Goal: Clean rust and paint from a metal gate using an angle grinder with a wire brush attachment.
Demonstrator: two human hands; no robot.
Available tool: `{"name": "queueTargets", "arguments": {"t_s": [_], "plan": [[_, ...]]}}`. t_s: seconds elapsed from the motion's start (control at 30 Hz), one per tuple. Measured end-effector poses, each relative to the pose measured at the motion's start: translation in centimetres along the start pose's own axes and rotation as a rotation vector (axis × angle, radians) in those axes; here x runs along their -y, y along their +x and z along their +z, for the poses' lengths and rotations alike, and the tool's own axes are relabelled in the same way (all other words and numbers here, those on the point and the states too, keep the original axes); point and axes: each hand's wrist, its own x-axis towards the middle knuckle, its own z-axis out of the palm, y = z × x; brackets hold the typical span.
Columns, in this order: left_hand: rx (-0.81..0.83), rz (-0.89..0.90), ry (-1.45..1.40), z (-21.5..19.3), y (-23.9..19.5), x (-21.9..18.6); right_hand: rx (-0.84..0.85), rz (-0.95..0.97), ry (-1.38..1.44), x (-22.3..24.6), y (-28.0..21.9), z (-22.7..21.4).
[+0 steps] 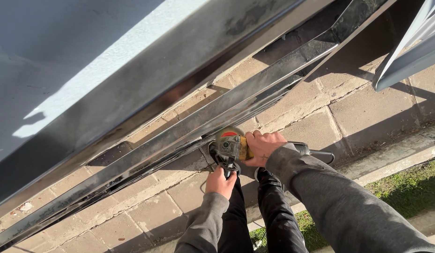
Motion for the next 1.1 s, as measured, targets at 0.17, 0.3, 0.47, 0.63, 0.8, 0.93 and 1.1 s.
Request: {"name": "queueTargets", "arguments": {"t_s": [0.17,0.3,0.47,0.63,0.8,0.93,1.1], "plan": [[0.075,-0.116,-0.011,-1.1,-1.9,-2.9,-0.145,-0.038,-0.028,-1.8,-0.4,6.2],[0.098,-0.13,-0.076,-0.8,-0.8,-1.8,-0.212,-0.033,0.015,-1.3,0.0,4.1],[0.012,-0.171,-0.061,-1.8,1.8,-2.6,-0.231,-0.053,0.007,-1.3,2.3,2.0],[-0.055,-0.131,-0.048,-0.8,1.7,-0.3,-0.138,-0.063,-0.045,0.0,2.6,0.7],[-0.11,-0.071,-0.164,-1.0,1.0,0.9,-0.103,-0.113,-0.049,0.8,3.5,1.4],[-0.129,-0.136,-0.153,-0.7,0.4,1.7,-0.067,-0.172,-0.059,1.7,3.4,0.2],[-0.145,-0.037,-0.211,0.2,0.7,1.5,0.051,-0.121,-0.08,1.3,3.7,-1.0]]}}
